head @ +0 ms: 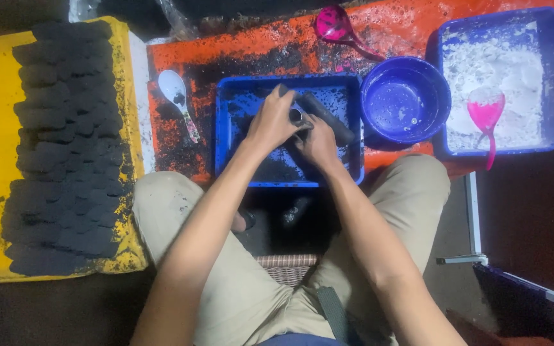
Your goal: Molding charcoal powder into cylindrical briquettes using a manual press tool.
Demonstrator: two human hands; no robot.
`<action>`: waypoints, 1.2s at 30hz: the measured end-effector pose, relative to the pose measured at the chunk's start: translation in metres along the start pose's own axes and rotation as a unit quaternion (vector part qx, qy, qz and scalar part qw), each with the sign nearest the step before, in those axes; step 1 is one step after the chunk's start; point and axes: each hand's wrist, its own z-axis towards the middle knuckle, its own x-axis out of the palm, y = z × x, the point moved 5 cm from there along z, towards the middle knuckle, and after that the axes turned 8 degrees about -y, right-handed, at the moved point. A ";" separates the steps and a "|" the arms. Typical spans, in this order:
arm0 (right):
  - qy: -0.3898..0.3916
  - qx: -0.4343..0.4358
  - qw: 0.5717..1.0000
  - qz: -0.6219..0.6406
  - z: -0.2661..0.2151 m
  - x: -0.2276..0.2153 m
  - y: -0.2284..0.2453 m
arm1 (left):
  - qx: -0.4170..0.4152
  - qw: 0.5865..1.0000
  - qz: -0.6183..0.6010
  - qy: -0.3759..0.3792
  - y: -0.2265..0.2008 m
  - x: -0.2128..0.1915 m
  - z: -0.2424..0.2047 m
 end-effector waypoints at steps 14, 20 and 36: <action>0.003 0.051 0.999 0.013 0.000 0.008 -0.014 | -0.045 0.988 -0.110 -0.093 0.043 0.031 -0.017; 0.004 0.034 0.999 0.008 0.001 0.003 -0.008 | -0.193 0.978 0.018 -0.070 0.067 0.042 -0.061; 0.014 0.040 0.999 0.029 0.008 0.012 -0.013 | -0.386 0.871 0.201 -0.228 0.160 0.108 -0.004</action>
